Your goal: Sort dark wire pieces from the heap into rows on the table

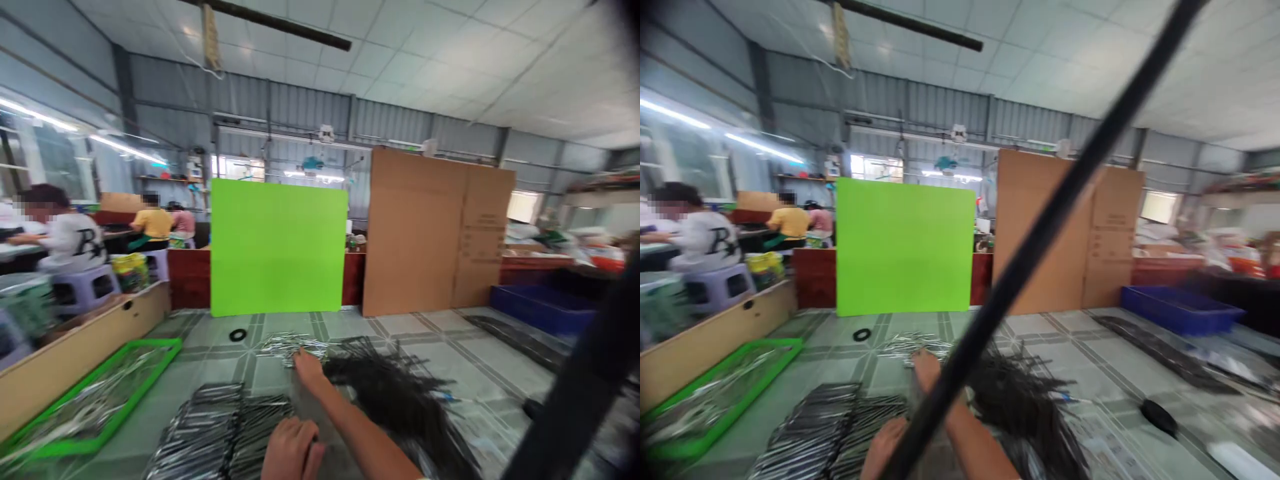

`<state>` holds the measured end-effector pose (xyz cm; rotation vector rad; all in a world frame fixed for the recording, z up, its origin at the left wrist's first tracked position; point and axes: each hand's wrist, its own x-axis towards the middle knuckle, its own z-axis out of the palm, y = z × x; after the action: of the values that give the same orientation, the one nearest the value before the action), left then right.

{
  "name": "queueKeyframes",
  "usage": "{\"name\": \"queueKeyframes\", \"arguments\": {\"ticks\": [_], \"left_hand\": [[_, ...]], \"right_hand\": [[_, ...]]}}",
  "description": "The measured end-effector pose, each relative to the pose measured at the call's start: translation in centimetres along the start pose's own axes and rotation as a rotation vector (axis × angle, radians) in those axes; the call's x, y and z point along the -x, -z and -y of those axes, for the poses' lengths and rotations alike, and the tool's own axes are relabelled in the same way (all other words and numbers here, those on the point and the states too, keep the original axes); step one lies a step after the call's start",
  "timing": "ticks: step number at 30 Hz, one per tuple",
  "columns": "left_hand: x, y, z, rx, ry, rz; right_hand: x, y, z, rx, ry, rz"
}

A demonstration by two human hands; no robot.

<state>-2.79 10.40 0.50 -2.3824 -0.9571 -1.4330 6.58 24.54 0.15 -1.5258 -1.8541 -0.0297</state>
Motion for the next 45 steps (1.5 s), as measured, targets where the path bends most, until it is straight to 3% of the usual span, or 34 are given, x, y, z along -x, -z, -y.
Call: {"name": "queueKeyframes", "arguments": {"ticks": [5, 9, 13, 16, 18, 22, 24, 27, 29, 32, 35, 40, 45], "left_hand": [[-0.4, 0.7, -0.9, 0.031, 0.118, 0.115], [-0.4, 1.3, -1.4, 0.145, 0.316, 0.127], [-1.1, 1.4, -2.3, 0.396, 0.541, -0.012], [-2.7, 1.8, -3.3, 0.794, 0.826, -0.196], [-4.1, 2.7, -4.2, 1.020, 0.960, -0.180], [-6.9, 5.7, -6.6, 1.062, 0.944, 0.119], [-8.1, 6.9, -7.6, 1.133, 0.951, 0.341], [-9.5, 7.4, -8.7, 1.184, 0.919, 0.515], [-10.2, 7.1, -9.0, 1.228, 0.893, 0.484], [-11.1, 6.7, -8.9, 1.413, 0.849, 0.298], [-11.4, 7.4, -8.3, 1.700, 0.780, 0.170], [-11.0, 9.9, -7.8, 2.073, 0.732, 0.138], [-10.8, 11.0, -8.1, 2.134, 0.731, 0.113]], "right_hand": [[-0.8, 2.5, 1.1, -0.068, 0.095, 0.158], [-0.8, 5.0, 2.3, -0.328, 0.154, 0.122], [1.3, 10.1, 4.2, -0.750, 0.132, -0.014], [3.4, 14.8, 5.4, -0.892, 0.142, 0.012], [4.6, 17.6, 5.7, -0.907, 0.152, 0.043], [6.5, 21.5, 5.7, -0.927, 0.158, 0.085], [7.2, 22.8, 5.7, -0.941, 0.154, 0.112], [7.8, 24.1, 5.6, -0.934, 0.150, 0.154], [8.0, 24.8, 5.5, -0.903, 0.160, 0.130], [8.5, 26.2, 5.1, -0.813, 0.240, 0.061], [9.0, 27.6, 5.0, -0.643, 0.311, 0.120], [9.6, 28.3, 5.6, -0.425, 0.303, 0.144], [10.4, 27.9, 6.8, -0.390, 0.293, 0.167]]}}
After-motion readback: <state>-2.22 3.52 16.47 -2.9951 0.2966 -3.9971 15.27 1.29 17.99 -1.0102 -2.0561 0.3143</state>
